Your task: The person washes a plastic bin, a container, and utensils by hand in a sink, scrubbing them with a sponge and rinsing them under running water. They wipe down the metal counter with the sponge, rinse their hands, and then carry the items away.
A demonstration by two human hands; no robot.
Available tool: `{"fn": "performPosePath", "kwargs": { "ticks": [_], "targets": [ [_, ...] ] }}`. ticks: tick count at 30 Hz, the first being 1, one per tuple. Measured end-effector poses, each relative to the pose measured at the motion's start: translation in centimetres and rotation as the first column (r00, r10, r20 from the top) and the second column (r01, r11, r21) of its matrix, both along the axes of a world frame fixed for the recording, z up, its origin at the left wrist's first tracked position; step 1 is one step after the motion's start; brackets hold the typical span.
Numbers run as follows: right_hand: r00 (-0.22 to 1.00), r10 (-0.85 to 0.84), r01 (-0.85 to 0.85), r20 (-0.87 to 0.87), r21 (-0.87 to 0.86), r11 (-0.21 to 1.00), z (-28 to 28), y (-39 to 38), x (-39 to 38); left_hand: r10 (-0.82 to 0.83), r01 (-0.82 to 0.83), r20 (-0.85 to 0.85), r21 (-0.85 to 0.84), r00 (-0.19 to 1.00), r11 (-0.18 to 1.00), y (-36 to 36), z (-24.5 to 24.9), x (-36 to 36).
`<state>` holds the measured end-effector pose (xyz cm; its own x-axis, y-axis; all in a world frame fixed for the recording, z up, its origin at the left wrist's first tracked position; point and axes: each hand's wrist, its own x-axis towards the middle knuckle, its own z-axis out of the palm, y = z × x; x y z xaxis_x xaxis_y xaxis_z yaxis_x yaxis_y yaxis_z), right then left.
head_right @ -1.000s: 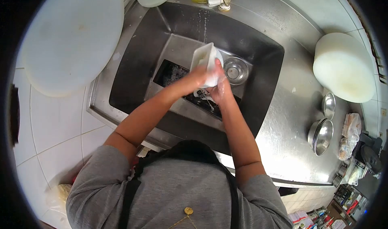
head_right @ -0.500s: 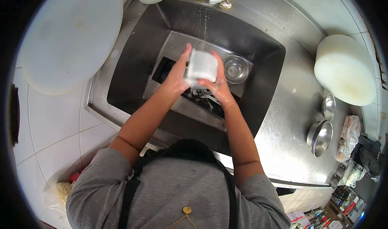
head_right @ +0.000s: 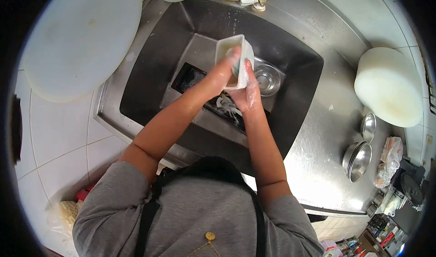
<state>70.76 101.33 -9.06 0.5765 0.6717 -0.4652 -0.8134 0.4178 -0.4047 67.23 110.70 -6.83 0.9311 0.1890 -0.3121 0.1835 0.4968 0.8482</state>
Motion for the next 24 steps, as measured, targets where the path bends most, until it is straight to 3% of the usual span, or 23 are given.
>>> {"fn": "performPosePath", "kwargs": {
  "ticks": [1,2,3,4,6,9,11,12,15,16,17,18,21,24],
  "targets": [
    [1.0,0.014,-0.014,0.017,0.021,1.0,-0.6,-0.2,0.3,-0.218,0.253,-0.134,0.38,0.967,0.89,-0.2,-0.3,-0.4],
    [0.999,0.03,-0.032,0.038,0.045,0.998,-1.7,-0.6,1.3,-0.348,0.481,-0.334,0.655,0.876,0.582,-0.3,-0.8,-0.8],
    [0.997,0.047,-0.051,0.059,0.074,0.996,-2.9,-0.9,2.3,-0.41,0.39,-0.171,0.745,0.896,0.54,-1.1,-3.4,-1.4],
    [0.998,0.054,-0.049,-0.034,0.131,0.99,-3.6,-1.3,3.0,-0.44,0.48,-0.25,0.677,0.863,0.557,-1.0,-1.6,-2.3],
    [0.987,0.158,-0.148,-0.03,0.218,0.965,-4.8,-2.5,3.8,-0.475,0.359,-0.146,0.845,0.868,0.397,-1.4,-1.9,-3.4],
    [0.984,0.174,-0.167,-0.031,0.171,0.971,-5.9,-3.6,4.7,-0.549,0.342,0.143,0.647,0.824,0.682,0.9,-2.1,-4.4],
    [0.981,0.192,-0.191,0.011,0.194,0.962,-5.6,-3.6,5.1,-0.26,0.112,0.128,0.664,0.957,0.739,2.0,-1.0,-3.2],
    [0.98,0.198,-0.2,0.028,0.203,0.959,-5.3,-3.8,5.0,-0.106,-0.003,0.121,0.671,0.987,0.741,2.2,-0.8,-2.8],
    [0.984,0.132,-0.112,-0.115,0.168,0.979,-4.1,-2.1,3.0,0.085,-0.228,0.215,0.822,0.973,0.522,0.3,-1.4,0.0],
    [0.986,0.101,-0.083,-0.134,0.131,0.988,-4.4,-1.8,2.8,-0.047,0.069,-0.052,0.861,0.997,0.505,-0.5,-2.1,0.3],
    [0.993,0.113,-0.107,-0.023,0.199,0.974,-5.2,-1.9,3.4,-0.14,0.201,-0.148,0.812,0.979,0.548,-0.9,-2.7,0.5],
    [0.993,0.116,-0.114,-0.012,0.079,0.99,-4.1,-1.9,3.7,-0.241,0.338,-0.241,0.747,0.94,0.573,-1.4,-2.7,0.0],
    [0.959,0.256,-0.271,0.121,0.137,0.953,-4.3,-3.8,5.6,-0.359,0.342,-0.12,0.67,0.926,0.659,-1.5,-2.6,-1.6],
    [0.976,0.213,-0.216,0.042,0.108,0.97,-7.1,-3.5,4.9,-0.103,0.098,-0.03,0.627,0.994,0.772,-1.4,-5.0,-0.6]
  ]
}}
